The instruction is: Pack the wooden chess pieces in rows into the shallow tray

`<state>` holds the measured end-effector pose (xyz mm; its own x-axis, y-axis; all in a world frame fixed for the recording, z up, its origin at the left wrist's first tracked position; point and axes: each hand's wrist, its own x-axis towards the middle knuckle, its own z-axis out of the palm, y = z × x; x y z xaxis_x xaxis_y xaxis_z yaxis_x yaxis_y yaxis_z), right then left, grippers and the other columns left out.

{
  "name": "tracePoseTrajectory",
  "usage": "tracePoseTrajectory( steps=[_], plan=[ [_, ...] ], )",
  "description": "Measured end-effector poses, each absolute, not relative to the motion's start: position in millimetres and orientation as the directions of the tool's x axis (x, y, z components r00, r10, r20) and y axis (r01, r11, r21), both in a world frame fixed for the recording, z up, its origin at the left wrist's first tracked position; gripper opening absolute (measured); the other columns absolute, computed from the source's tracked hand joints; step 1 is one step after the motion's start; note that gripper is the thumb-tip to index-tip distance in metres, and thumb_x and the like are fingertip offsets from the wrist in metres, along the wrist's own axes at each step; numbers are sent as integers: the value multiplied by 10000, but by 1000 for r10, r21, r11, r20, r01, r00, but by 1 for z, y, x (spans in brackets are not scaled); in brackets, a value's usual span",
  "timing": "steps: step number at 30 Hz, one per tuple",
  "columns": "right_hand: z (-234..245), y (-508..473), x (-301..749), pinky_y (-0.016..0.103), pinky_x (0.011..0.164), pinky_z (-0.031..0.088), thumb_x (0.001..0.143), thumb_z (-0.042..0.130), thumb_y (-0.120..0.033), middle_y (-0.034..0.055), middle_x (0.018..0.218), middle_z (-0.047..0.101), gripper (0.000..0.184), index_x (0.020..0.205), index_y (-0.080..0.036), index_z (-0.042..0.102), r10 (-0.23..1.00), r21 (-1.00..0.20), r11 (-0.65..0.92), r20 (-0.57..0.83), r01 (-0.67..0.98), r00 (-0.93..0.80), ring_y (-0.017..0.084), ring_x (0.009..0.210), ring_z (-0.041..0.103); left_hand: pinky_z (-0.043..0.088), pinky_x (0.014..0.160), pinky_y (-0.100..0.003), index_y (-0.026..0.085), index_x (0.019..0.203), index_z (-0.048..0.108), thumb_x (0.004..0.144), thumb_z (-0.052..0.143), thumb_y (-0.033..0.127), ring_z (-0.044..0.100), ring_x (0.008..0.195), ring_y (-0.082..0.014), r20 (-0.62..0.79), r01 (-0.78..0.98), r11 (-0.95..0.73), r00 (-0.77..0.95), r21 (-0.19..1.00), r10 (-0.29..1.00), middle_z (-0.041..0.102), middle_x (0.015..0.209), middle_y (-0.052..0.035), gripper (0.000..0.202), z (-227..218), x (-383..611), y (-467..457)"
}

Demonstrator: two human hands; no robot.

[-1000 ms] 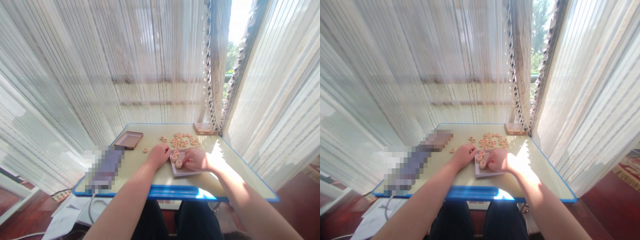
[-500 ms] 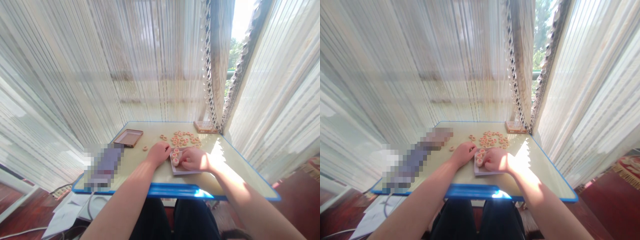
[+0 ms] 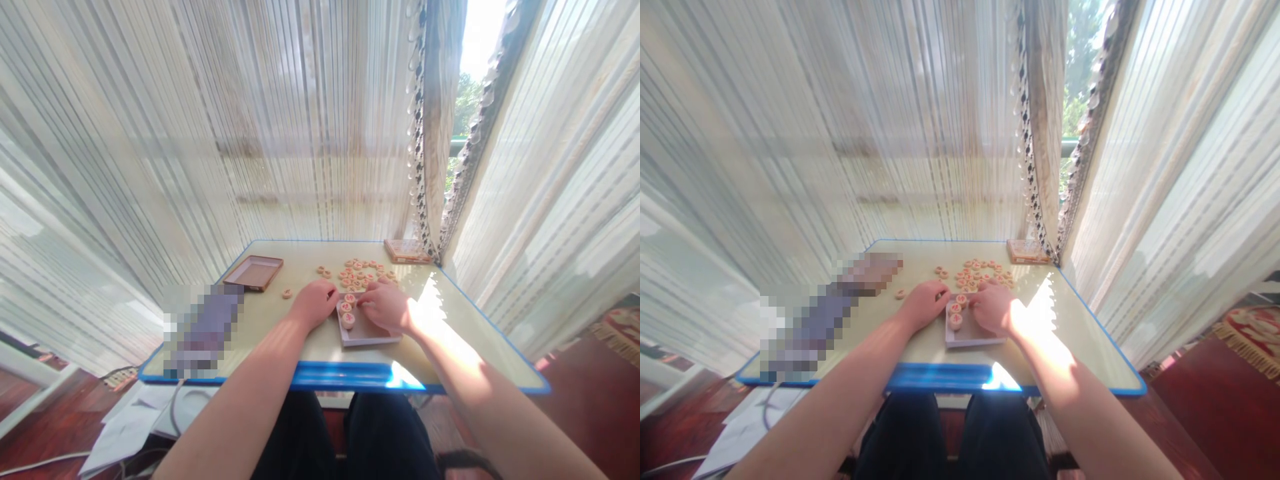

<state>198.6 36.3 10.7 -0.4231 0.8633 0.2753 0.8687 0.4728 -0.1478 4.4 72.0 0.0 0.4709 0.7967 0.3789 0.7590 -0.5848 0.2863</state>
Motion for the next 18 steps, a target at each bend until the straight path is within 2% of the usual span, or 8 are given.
tracePoseTrajectory(
  steps=[6,12,18],
  plan=[
    [10,36,193,325,813,374,776,455,-207,53,816,596,325,987,-290,688,858,-177,497,249,849,-450,209,867,477,381,656,-259,169,677,590,834,423,258,534,715,-149,378,762,-582,469,284,798,611,747,-35,246,-2,4,73],
    [10,36,190,302,801,377,765,473,-198,64,841,595,317,993,-258,684,859,-186,498,243,847,-452,218,901,470,374,643,-255,171,656,576,846,410,263,528,697,-144,389,769,-586,474,254,790,602,727,-30,268,-3,4,74],
    [8,38,189,292,788,378,760,465,-201,51,816,584,333,1008,-286,671,846,-200,516,272,833,-458,207,881,468,370,643,-256,167,634,563,851,385,248,527,702,-147,395,767,-594,481,244,783,587,714,-35,292,-4,4,75]
  ],
)
